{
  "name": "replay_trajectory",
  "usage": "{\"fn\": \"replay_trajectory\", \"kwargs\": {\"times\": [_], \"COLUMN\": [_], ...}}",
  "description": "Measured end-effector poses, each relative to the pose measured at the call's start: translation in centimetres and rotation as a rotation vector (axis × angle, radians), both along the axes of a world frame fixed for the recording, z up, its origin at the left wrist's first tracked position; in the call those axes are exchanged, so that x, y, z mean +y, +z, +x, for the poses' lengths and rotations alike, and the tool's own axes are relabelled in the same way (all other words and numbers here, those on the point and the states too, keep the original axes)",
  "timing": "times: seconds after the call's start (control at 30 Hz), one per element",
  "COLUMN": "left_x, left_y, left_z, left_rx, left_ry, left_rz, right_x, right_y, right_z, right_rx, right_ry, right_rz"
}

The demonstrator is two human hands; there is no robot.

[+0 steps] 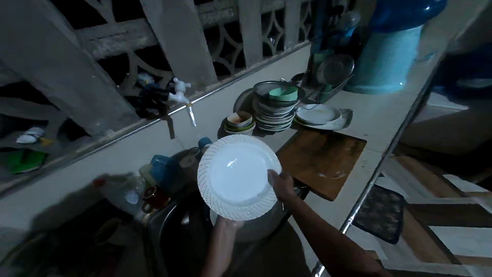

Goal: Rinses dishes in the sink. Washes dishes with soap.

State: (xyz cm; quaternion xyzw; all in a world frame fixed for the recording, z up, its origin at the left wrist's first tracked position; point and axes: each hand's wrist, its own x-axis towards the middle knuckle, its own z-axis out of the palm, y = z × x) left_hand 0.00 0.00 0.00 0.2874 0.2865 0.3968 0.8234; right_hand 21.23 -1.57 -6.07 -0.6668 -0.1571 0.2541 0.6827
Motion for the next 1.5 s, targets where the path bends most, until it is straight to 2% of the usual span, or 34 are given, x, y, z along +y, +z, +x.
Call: {"fn": "replay_trajectory", "kwargs": {"times": [0.1,0.2,0.3,0.37,0.43,0.5,0.57,0.7,0.8,0.87,0.93,1.1,1.23,1.4,1.5], "left_x": [4.2,6.5,7.3,7.8,9.2,10.5,11.4,13.8,17.7,20.3,21.9,24.1,25.0,24.3,24.4], "left_y": [0.3,-0.6,-3.8,-3.4,-0.8,4.5,10.3,18.3,21.7,23.7,25.2,27.0,28.6,27.9,26.7], "left_z": [0.7,0.8,0.3,0.2,0.1,0.2,0.8,3.3,5.8,7.2,8.2,9.9,10.0,11.4,11.6], "left_rx": [0.034,0.43,0.86,1.047,1.268,1.562,1.749,1.716,1.526,1.438,1.503,1.857,1.848,1.866,1.902], "left_ry": [0.043,0.086,-0.06,-0.185,-0.272,-0.317,-0.246,0.113,0.447,0.458,0.353,0.007,-0.155,-0.001,0.178], "left_rz": [-0.034,-0.048,0.158,0.391,0.651,0.894,1.033,1.258,1.733,1.882,1.839,1.636,1.588,1.5,1.584], "right_x": [-1.0,-1.8,-1.8,-1.7,-1.3,-1.1,-0.9,0.6,2.1,2.9,3.3,3.5,3.9,4.2,4.2], "right_y": [0.2,1.1,1.1,1.5,1.4,1.0,0.8,1.1,2.0,2.3,2.7,2.6,1.6,1.7,2.2], "right_z": [1.0,2.0,3.0,3.0,2.8,2.5,1.6,-0.1,-1.6,-2.3,-2.8,-2.9,-2.6,-2.8,-3.0], "right_rx": [0.18,0.272,0.249,0.241,0.257,0.295,0.327,0.424,0.492,0.518,0.563,0.581,0.56,0.577,0.577], "right_ry": [-0.072,-0.126,-0.198,-0.204,-0.205,-0.183,-0.152,-0.122,-0.128,-0.101,-0.09,-0.075,-0.08,-0.127,-0.129], "right_rz": [0.226,0.251,0.183,0.117,0.09,0.123,0.217,0.366,0.361,0.391,0.408,0.37,0.375,0.329,0.304]}}
